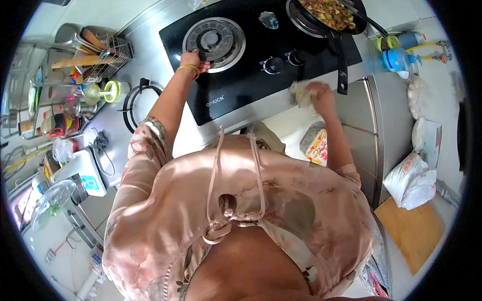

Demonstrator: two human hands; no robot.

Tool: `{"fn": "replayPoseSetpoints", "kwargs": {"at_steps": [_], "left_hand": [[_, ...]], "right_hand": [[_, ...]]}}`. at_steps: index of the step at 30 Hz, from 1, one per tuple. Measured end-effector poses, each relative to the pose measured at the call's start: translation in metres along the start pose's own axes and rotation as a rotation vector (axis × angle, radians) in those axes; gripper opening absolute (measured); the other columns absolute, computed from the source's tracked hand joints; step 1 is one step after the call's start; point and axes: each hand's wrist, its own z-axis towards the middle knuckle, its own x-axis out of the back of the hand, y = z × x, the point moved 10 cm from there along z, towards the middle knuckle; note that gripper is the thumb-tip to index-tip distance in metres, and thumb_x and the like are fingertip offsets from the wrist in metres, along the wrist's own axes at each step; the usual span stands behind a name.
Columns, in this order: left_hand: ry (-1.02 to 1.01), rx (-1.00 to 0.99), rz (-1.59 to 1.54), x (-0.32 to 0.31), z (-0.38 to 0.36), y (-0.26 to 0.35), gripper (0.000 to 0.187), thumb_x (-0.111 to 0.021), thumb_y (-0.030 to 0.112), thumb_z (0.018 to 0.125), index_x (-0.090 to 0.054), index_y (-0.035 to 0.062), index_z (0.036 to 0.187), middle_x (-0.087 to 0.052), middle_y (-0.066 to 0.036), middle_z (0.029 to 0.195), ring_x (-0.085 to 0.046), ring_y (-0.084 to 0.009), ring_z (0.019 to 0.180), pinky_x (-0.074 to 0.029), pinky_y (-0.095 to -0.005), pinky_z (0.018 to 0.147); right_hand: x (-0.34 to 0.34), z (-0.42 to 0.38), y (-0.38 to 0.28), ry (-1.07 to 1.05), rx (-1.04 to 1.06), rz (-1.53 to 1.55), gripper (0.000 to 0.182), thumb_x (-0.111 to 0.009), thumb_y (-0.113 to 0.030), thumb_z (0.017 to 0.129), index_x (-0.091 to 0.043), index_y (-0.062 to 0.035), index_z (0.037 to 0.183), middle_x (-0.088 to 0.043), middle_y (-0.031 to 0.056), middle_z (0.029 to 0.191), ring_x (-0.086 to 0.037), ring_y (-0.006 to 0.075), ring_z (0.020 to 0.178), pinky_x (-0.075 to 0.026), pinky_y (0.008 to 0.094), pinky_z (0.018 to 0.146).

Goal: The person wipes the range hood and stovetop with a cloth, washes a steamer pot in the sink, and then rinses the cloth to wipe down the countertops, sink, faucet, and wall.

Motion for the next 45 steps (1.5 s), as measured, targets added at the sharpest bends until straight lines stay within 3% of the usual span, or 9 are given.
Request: {"fn": "replayPoseSetpoints", "kwargs": {"at_steps": [3, 7, 12, 24, 27, 33, 37, 39, 45], "left_hand": [[0.062, -0.091, 0.004, 0.001, -0.012, 0.012, 0.028, -0.037, 0.026, 0.096, -0.036, 0.0027, 0.111, -0.062, -0.019, 0.071, -0.058, -0.0240, 0.047, -0.045, -0.0316, 0.038], [0.031, -0.080, -0.025, -0.002, -0.008, 0.010, 0.026, -0.037, 0.025, 0.096, -0.036, 0.0038, 0.111, -0.063, -0.020, 0.073, -0.058, -0.0236, 0.048, -0.045, -0.0314, 0.038], [0.012, -0.084, -0.055, 0.001, -0.013, 0.007, 0.025, -0.038, 0.025, 0.095, -0.034, 0.0059, 0.111, -0.063, -0.020, 0.073, -0.059, -0.0234, 0.048, -0.046, -0.0309, 0.039], [0.164, -0.289, 0.364, 0.015, -0.009, 0.032, 0.061, -0.053, 0.031, 0.088, -0.027, 0.0070, 0.138, -0.062, -0.015, 0.066, -0.058, -0.0253, 0.045, -0.048, -0.0346, 0.044], [0.673, -0.751, 0.990, 0.012, -0.072, 0.075, 0.079, -0.064, 0.049, 0.075, -0.036, 0.0061, 0.135, -0.058, -0.024, 0.102, -0.060, -0.0337, 0.088, -0.049, -0.0375, 0.077], [0.565, -0.790, 1.215, -0.013, -0.079, 0.072, 0.075, -0.067, 0.057, 0.067, -0.054, 0.0088, 0.122, -0.046, -0.009, 0.131, -0.046, -0.0279, 0.118, -0.038, -0.0453, 0.092], [0.552, -0.770, 1.188, -0.009, -0.077, 0.073, 0.072, -0.064, 0.058, 0.070, -0.055, 0.0089, 0.122, -0.044, -0.009, 0.134, -0.045, -0.0259, 0.120, -0.037, -0.0451, 0.094], [0.500, -0.855, 0.983, 0.004, -0.083, 0.070, 0.062, -0.063, 0.053, 0.074, -0.060, 0.0054, 0.115, -0.052, -0.014, 0.126, -0.050, -0.0286, 0.115, -0.039, -0.0406, 0.093], [0.409, -0.997, 0.575, 0.067, -0.165, 0.008, 0.030, -0.068, 0.025, 0.078, -0.064, -0.0042, 0.079, -0.060, -0.019, 0.107, -0.059, -0.0315, 0.096, -0.047, -0.0338, 0.083]], "right_hand": [[0.042, 0.028, 0.033, 0.385, -0.119, 0.109, 0.038, -0.060, -0.011, 0.072, -0.059, -0.0153, 0.110, -0.055, 0.0120, 0.118, -0.053, 0.0298, 0.104, -0.045, 0.0395, 0.085], [-0.019, 0.041, -0.007, 0.222, -0.316, -0.436, 0.048, -0.059, -0.029, 0.076, -0.053, -0.0132, 0.122, -0.042, 0.0129, 0.131, -0.041, 0.0399, 0.112, -0.039, 0.0511, 0.087], [-0.055, -0.006, -0.134, 0.038, -0.025, -0.015, 0.038, -0.065, -0.008, 0.062, -0.060, -0.0133, 0.099, -0.051, 0.0088, 0.114, -0.046, 0.0326, 0.104, -0.041, 0.0440, 0.083], [0.004, 0.117, -0.148, 0.072, -0.171, 0.495, 0.035, -0.067, -0.026, 0.070, -0.059, -0.0071, 0.098, -0.063, 0.0168, 0.093, -0.060, 0.0332, 0.087, -0.048, 0.0392, 0.074], [-0.008, 0.152, -0.146, 0.071, -0.126, 0.348, 0.039, -0.067, -0.028, 0.071, -0.059, -0.0119, 0.106, -0.060, 0.0165, 0.101, -0.058, 0.0340, 0.094, -0.046, 0.0412, 0.080], [-0.061, 0.235, -0.036, -0.023, -0.441, -0.147, 0.033, -0.057, -0.026, 0.081, -0.061, -0.0195, 0.113, -0.048, 0.0131, 0.119, -0.048, 0.0359, 0.103, -0.045, 0.0437, 0.084], [-0.116, 0.201, -0.107, 0.102, -0.220, -0.225, 0.026, -0.049, -0.018, 0.084, -0.059, -0.0018, 0.102, -0.052, 0.0163, 0.111, -0.046, 0.0341, 0.104, -0.044, 0.0440, 0.082], [-0.101, 0.140, -0.198, 0.066, 0.009, -0.498, 0.024, -0.050, -0.015, 0.082, -0.059, -0.0044, 0.101, -0.053, 0.0116, 0.100, -0.048, 0.0313, 0.096, -0.044, 0.0409, 0.078], [-0.107, 0.031, -0.270, -0.058, 0.503, 0.042, 0.030, -0.055, -0.012, 0.074, -0.062, -0.0092, 0.104, -0.056, 0.0104, 0.093, -0.052, 0.0284, 0.086, -0.044, 0.0379, 0.077]]}}
